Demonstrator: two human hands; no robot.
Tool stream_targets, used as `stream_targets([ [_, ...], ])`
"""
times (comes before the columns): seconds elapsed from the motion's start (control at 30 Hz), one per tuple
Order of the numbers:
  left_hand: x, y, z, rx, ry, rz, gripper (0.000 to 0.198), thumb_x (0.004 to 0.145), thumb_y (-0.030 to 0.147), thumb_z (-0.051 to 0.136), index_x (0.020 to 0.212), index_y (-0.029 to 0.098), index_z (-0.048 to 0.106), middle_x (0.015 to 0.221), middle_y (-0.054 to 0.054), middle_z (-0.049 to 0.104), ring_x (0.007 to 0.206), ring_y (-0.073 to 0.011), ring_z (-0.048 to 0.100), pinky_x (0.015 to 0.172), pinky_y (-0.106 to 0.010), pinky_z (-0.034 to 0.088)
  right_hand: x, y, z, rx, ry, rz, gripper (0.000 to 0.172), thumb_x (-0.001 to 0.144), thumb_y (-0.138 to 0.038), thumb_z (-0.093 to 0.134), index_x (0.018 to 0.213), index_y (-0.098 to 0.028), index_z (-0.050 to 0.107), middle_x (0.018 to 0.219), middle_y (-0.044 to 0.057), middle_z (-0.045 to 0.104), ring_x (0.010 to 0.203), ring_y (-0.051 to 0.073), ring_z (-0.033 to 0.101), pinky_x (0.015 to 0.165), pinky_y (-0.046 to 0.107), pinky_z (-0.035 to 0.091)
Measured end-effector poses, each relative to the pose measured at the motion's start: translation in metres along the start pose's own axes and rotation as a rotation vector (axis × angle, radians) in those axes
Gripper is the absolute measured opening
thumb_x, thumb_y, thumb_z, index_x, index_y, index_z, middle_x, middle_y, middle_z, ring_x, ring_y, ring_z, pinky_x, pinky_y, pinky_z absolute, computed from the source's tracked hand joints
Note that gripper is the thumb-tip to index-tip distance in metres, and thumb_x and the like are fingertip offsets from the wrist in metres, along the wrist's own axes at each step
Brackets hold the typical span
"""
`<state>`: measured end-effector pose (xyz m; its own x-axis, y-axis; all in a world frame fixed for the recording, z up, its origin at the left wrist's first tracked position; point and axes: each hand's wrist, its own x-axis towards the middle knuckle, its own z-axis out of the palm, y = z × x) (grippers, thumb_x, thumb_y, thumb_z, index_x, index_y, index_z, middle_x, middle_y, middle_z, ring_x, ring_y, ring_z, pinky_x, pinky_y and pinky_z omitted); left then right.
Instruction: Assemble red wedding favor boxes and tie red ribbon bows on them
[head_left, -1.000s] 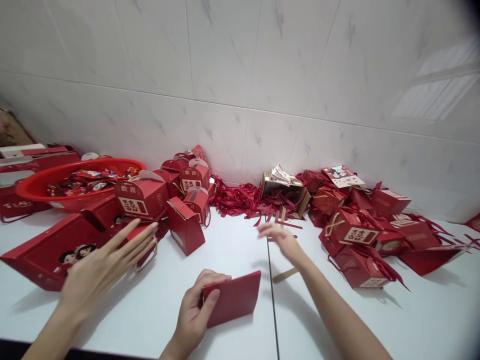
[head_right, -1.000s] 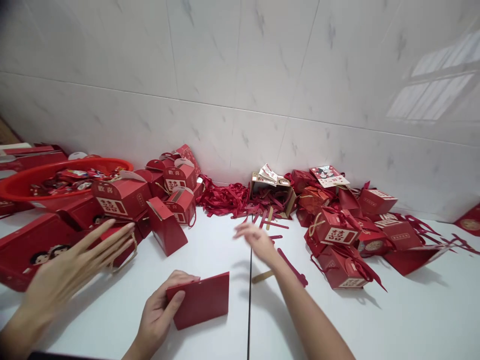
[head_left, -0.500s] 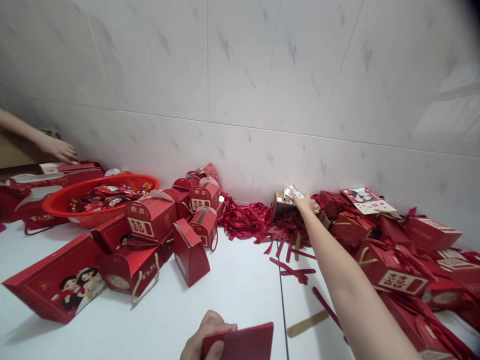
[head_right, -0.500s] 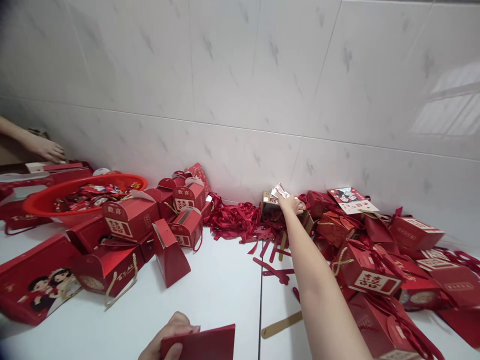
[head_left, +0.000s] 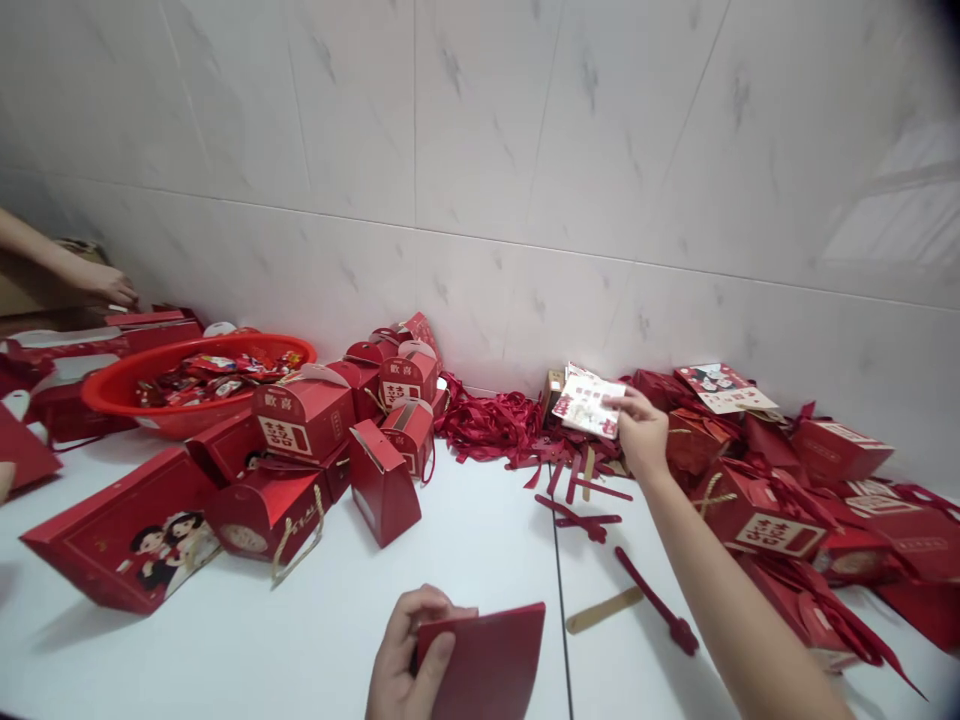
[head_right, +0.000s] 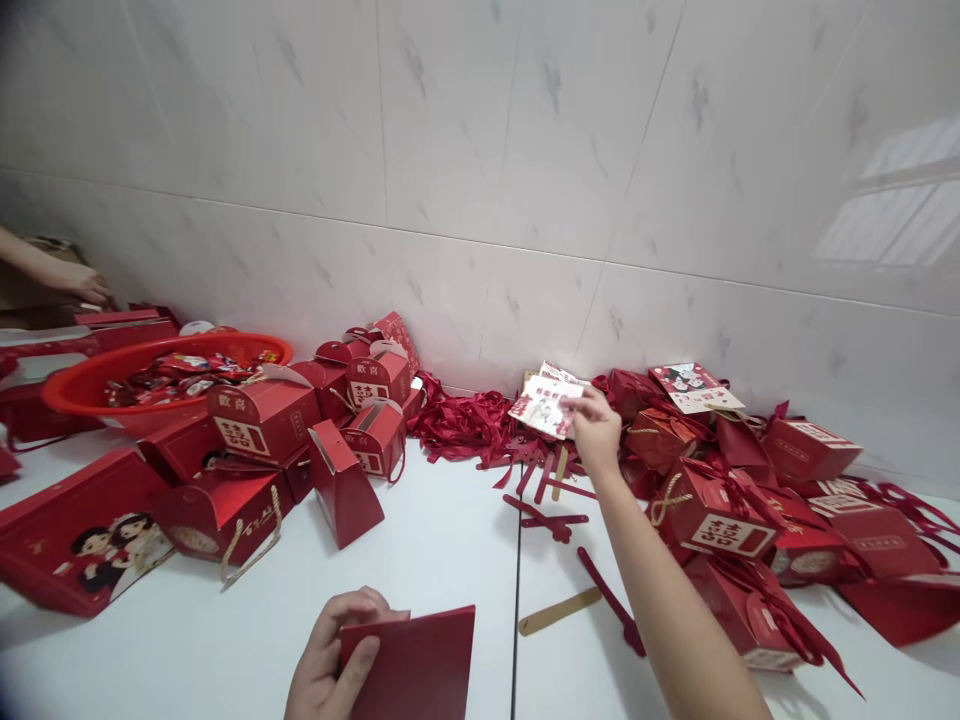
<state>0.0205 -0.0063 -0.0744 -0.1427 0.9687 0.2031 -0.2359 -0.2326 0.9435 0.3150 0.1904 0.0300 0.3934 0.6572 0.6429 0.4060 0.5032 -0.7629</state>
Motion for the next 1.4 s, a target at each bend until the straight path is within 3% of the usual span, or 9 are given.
stream_targets([
  [0.13, 0.005, -0.003, -0.002, 0.040, -0.229, 0.126, 0.014, 0.089, 0.033, 0.054, 0.084, 0.021, 0.059, 0.081, -0.004, 0.058, 0.079, -0.0194, 0.060, 0.075, -0.030, 0.048, -0.087, -0.045, -0.010, 0.076, -0.160, -0.104, 0.030, 0.065, -0.007, 0.053, 0.066, -0.027, 0.076, 0.095, 0.003, 0.071, 0.090, 0.021, 0.064, 0.076, 0.035, 0.050],
  [0.23, 0.007, -0.002, -0.002, 0.068, -0.265, 0.158, 0.011, 0.090, 0.030, 0.052, 0.086, 0.021, 0.058, 0.085, -0.004, 0.059, 0.082, -0.0189, 0.057, 0.078, -0.030, 0.045, -0.133, -0.071, -0.016, 0.154, -0.370, -0.276, 0.040, 0.069, 0.000, 0.051, 0.069, -0.031, 0.077, 0.093, 0.001, 0.073, 0.078, 0.019, 0.059, 0.068, 0.034, 0.048],
  [0.37, 0.007, 0.001, -0.001, 0.101, -0.262, 0.149, 0.011, 0.089, 0.032, 0.054, 0.085, 0.021, 0.056, 0.097, -0.005, 0.054, 0.090, -0.0198, 0.054, 0.080, -0.030, 0.043, -0.161, -0.087, -0.030, 0.181, -0.717, -0.357, 0.044, 0.073, 0.003, 0.048, 0.075, -0.030, 0.076, 0.103, 0.001, 0.072, 0.086, 0.021, 0.058, 0.072, 0.037, 0.050],
  [0.5, 0.003, 0.004, 0.002, 0.042, -0.265, 0.096, 0.015, 0.090, 0.036, 0.053, 0.087, 0.021, 0.054, 0.118, -0.007, 0.046, 0.102, -0.0224, 0.050, 0.080, -0.030, 0.044, -0.177, -0.089, -0.045, 0.268, -0.915, -0.216, 0.032, 0.082, -0.006, 0.044, 0.086, -0.025, 0.069, 0.114, 0.006, 0.066, 0.109, 0.025, 0.057, 0.090, 0.045, 0.046],
  [0.63, 0.000, 0.005, 0.009, -0.128, -0.324, 0.010, 0.018, 0.093, 0.039, 0.045, 0.092, 0.021, 0.050, 0.124, -0.008, 0.045, 0.095, -0.0200, 0.053, 0.077, -0.032, 0.046, -0.200, -0.088, -0.041, 0.357, -0.803, -0.033, 0.021, 0.087, -0.021, 0.051, 0.107, -0.025, 0.055, 0.110, 0.008, 0.063, 0.104, 0.025, 0.058, 0.088, 0.042, 0.047],
  [0.83, 0.001, 0.002, 0.017, -0.105, -0.257, 0.101, 0.023, 0.087, 0.035, 0.059, 0.093, 0.024, 0.040, 0.093, -0.001, 0.055, 0.084, -0.0157, 0.055, 0.075, -0.029, 0.045, -0.231, -0.085, -0.008, 0.307, -0.502, 0.111, 0.009, 0.084, -0.026, 0.061, 0.089, -0.024, 0.056, 0.083, 0.002, 0.059, 0.077, 0.018, 0.058, 0.069, 0.030, 0.047],
  [1.0, 0.000, 0.014, 0.022, -0.025, -0.213, 0.058, 0.026, 0.087, 0.037, 0.058, 0.104, 0.025, 0.043, 0.091, 0.000, 0.057, 0.084, -0.0155, 0.058, 0.079, -0.029, 0.046, -0.233, -0.091, 0.001, 0.319, -0.449, 0.137, 0.010, 0.084, -0.027, 0.059, 0.090, -0.024, 0.052, 0.082, 0.001, 0.057, 0.074, 0.017, 0.057, 0.065, 0.028, 0.047],
  [1.2, -0.003, 0.034, 0.025, -0.100, -0.218, -0.243, 0.026, 0.084, 0.043, 0.060, 0.097, 0.025, 0.044, 0.073, 0.005, 0.052, 0.061, -0.0120, 0.057, 0.059, -0.024, 0.048, -0.229, -0.100, 0.003, 0.243, -0.408, 0.181, 0.015, 0.081, -0.027, 0.063, 0.091, -0.023, 0.053, 0.082, 0.000, 0.057, 0.074, 0.016, 0.057, 0.068, 0.028, 0.048],
  [1.4, -0.004, 0.038, 0.027, -0.147, -0.231, -0.297, 0.029, 0.082, 0.044, 0.062, 0.095, 0.026, 0.042, 0.069, 0.007, 0.052, 0.056, -0.0115, 0.057, 0.057, -0.023, 0.049, -0.229, -0.104, 0.004, 0.230, -0.395, 0.219, 0.015, 0.079, -0.028, 0.063, 0.088, -0.023, 0.052, 0.079, -0.001, 0.056, 0.071, 0.016, 0.056, 0.064, 0.028, 0.048],
])
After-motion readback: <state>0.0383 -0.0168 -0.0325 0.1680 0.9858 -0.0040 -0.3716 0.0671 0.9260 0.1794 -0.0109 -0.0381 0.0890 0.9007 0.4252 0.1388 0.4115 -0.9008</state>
